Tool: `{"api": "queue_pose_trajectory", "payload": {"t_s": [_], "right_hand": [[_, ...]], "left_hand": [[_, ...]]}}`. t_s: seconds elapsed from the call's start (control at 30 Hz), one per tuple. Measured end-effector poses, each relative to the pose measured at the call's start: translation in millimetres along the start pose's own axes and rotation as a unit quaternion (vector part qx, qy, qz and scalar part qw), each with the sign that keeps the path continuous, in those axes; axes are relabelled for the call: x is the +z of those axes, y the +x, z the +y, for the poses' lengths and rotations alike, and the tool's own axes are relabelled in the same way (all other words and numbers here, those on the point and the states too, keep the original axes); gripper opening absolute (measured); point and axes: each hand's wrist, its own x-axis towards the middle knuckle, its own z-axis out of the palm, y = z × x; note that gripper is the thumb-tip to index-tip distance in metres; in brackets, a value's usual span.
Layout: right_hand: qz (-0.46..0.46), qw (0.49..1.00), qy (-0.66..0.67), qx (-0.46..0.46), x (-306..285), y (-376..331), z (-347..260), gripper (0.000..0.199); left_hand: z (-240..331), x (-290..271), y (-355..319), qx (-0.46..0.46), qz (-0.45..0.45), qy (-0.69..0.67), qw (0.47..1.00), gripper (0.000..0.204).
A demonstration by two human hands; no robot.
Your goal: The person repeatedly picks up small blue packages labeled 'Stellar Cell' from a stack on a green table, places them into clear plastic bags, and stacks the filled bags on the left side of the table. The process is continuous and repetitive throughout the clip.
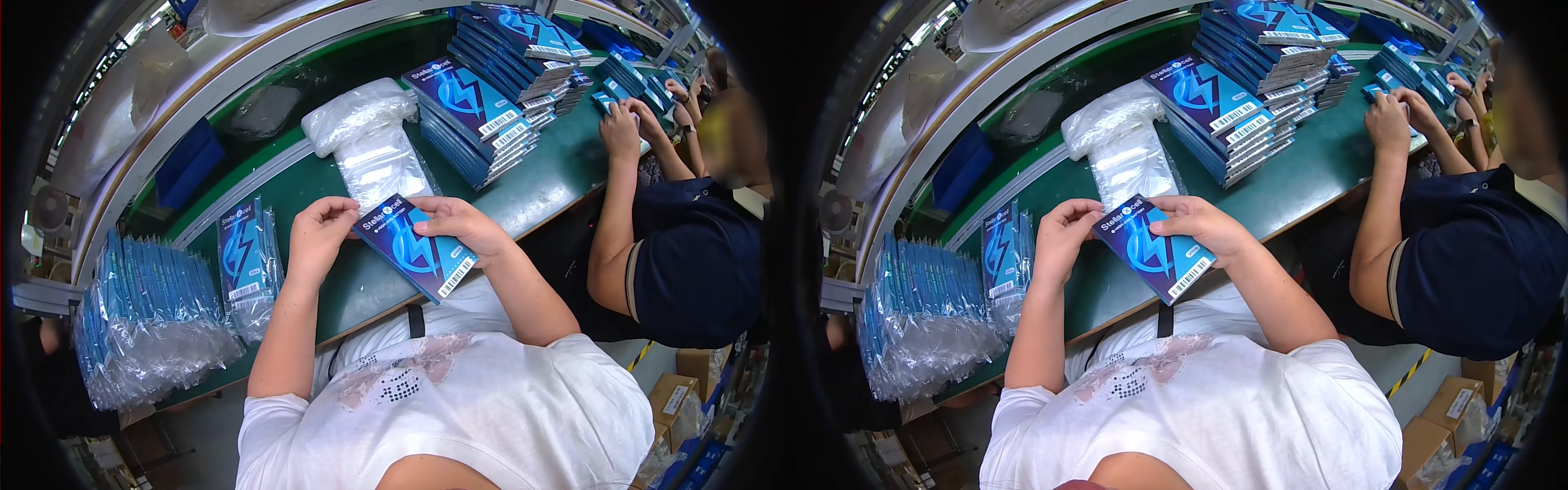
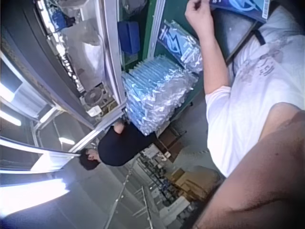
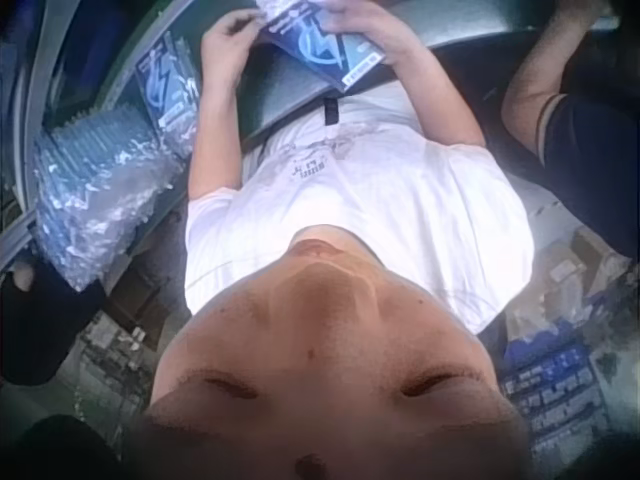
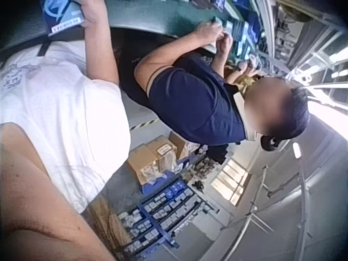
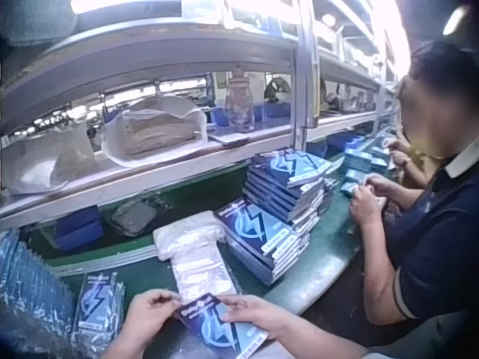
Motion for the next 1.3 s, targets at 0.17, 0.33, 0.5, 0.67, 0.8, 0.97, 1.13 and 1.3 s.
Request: {"api": "queue_pose_trajectory", "payload": {"t_s": [0.17,0.33,0.5,0.67,0.8,0.97,1.13,1.3], "right_hand": [[0.064,0.996,-0.063,-0.022,4.7,-1.1,0.7,0.054],[0.117,0.988,-0.063,-0.085,6.4,0.9,6.1,0.053],[0.248,0.951,-0.096,-0.16,19.1,3.8,17.7,0.034],[0.264,0.937,-0.055,-0.22,35.6,0.3,24.9,0.017],[0.216,0.941,-0.234,-0.11,37.6,-2.4,27.6,0.014],[0.125,0.878,-0.443,-0.129,46.0,-5.4,19.9,0.062],[0.101,0.737,-0.597,-0.299,68.6,-14.6,-7.5,0.079],[0.079,0.753,-0.451,-0.473,84.2,-19.3,-13.6,0.027]], "left_hand": [[-2.5,-8.4,0.2,0.055,-0.004,0.139,0.989,0.014],[7.2,-2.2,-9.5,0.105,-0.011,0.161,0.981,0.017],[15.3,10.5,-24.6,0.177,-0.079,0.198,0.961,0.02],[-0.3,9.3,-24.4,0.022,-0.046,-0.059,0.997,0.026],[2.8,22.8,-33.8,-0.087,-0.069,-0.32,0.941,0.029],[-8.3,4.9,-22.0,-0.095,-0.006,-0.365,0.926,0.027],[29.9,14.6,-60.3,-0.14,-0.099,-0.358,0.918,0.034],[14.0,18.1,-62.9,-0.16,-0.377,-0.423,0.808,0.056]]}}
